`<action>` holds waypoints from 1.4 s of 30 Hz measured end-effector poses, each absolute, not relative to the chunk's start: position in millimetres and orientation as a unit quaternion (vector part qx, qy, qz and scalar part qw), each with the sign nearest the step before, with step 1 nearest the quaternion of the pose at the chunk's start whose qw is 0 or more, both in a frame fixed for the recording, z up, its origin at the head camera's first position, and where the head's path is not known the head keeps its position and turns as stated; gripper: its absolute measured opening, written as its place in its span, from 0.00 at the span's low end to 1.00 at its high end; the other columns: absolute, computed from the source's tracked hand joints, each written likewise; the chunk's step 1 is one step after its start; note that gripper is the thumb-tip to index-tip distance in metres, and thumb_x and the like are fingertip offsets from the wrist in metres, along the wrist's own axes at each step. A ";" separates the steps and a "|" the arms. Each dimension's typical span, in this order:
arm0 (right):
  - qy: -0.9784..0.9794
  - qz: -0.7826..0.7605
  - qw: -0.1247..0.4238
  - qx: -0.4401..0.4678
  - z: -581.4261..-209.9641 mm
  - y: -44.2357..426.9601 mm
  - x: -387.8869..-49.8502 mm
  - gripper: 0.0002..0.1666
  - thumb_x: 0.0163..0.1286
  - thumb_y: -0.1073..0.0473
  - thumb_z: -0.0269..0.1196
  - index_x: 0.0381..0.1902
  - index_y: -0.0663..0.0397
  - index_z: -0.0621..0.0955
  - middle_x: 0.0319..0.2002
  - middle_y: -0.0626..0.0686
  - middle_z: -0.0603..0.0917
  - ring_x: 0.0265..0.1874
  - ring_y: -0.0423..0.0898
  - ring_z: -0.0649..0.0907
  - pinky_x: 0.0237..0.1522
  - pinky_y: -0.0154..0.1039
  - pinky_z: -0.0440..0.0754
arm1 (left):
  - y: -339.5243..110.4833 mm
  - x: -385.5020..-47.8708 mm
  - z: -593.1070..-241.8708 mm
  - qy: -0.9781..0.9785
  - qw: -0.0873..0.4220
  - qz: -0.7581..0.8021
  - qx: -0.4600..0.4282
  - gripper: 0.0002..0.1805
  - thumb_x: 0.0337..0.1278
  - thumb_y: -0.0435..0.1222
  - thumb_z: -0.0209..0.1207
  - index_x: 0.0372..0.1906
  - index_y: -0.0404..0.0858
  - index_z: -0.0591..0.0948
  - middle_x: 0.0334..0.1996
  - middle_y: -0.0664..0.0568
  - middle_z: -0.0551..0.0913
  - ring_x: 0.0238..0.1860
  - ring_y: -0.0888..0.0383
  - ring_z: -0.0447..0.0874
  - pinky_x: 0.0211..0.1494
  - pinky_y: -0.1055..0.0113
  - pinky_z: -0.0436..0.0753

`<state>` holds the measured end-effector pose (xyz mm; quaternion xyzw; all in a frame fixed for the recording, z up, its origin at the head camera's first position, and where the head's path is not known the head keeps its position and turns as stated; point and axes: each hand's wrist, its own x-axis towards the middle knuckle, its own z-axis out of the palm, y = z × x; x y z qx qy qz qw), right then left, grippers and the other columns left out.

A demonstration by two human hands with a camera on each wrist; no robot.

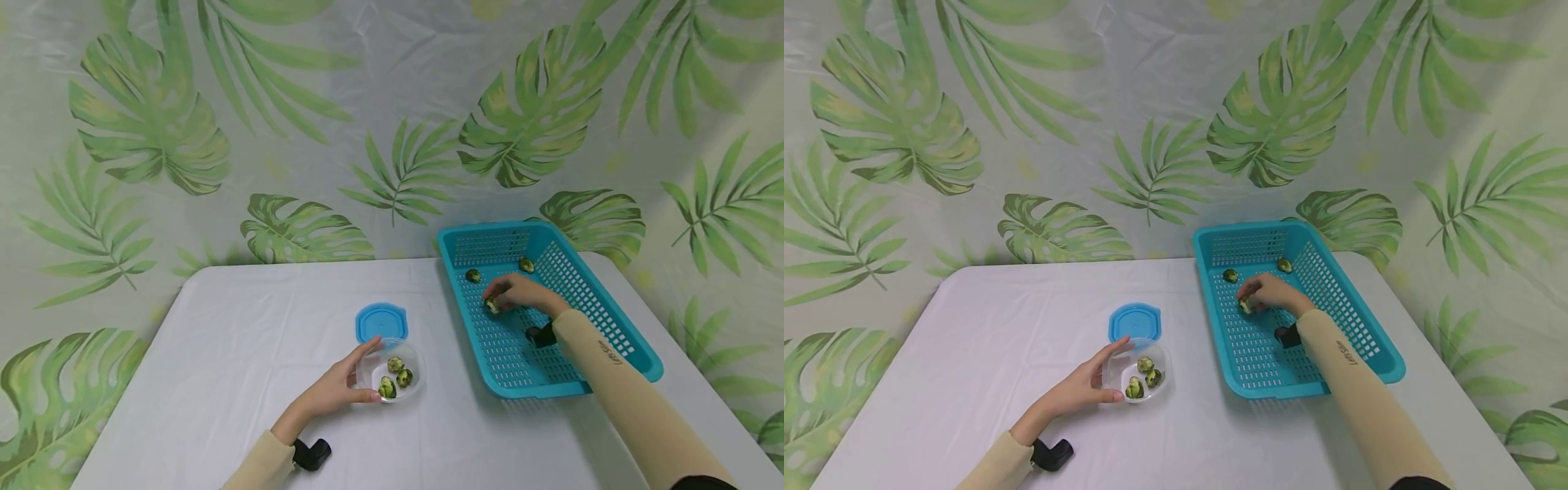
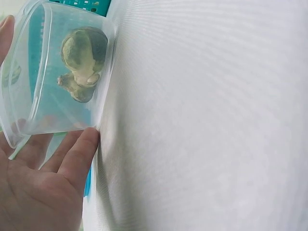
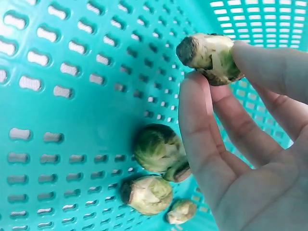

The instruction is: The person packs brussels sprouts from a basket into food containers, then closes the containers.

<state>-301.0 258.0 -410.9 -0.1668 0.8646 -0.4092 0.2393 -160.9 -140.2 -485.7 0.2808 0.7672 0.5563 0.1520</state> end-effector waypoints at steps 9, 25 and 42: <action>0.854 -0.434 0.235 -0.168 -396.3 256.2 -294.8 0.18 0.68 0.69 0.54 0.53 0.77 0.73 0.38 0.62 0.80 0.34 0.55 0.78 0.39 0.52 0.78 | -140.3 -160.2 -484.1 0.767 0.153 0.557 0.281 0.49 0.55 0.34 0.66 0.76 0.41 0.49 0.73 0.47 0.56 0.72 0.44 0.50 0.63 0.42 0.66; 0.836 -0.465 0.226 -0.185 -373.7 253.1 -276.5 0.20 0.71 0.63 0.56 0.54 0.74 0.72 0.45 0.64 0.78 0.37 0.52 0.82 0.44 0.52 0.80 | -140.2 -159.9 -485.7 0.764 0.153 0.560 0.281 0.50 0.55 0.34 0.67 0.76 0.42 0.49 0.73 0.48 0.56 0.72 0.44 0.48 0.63 0.42 0.65; 0.804 -0.485 0.236 -0.248 -358.1 232.3 -263.4 0.17 0.72 0.62 0.57 0.52 0.70 0.74 0.49 0.65 0.76 0.42 0.59 0.81 0.43 0.48 0.82 | -140.2 -160.6 -486.7 0.767 0.151 0.557 0.281 0.49 0.56 0.35 0.66 0.76 0.42 0.49 0.72 0.48 0.57 0.72 0.44 0.49 0.63 0.41 0.65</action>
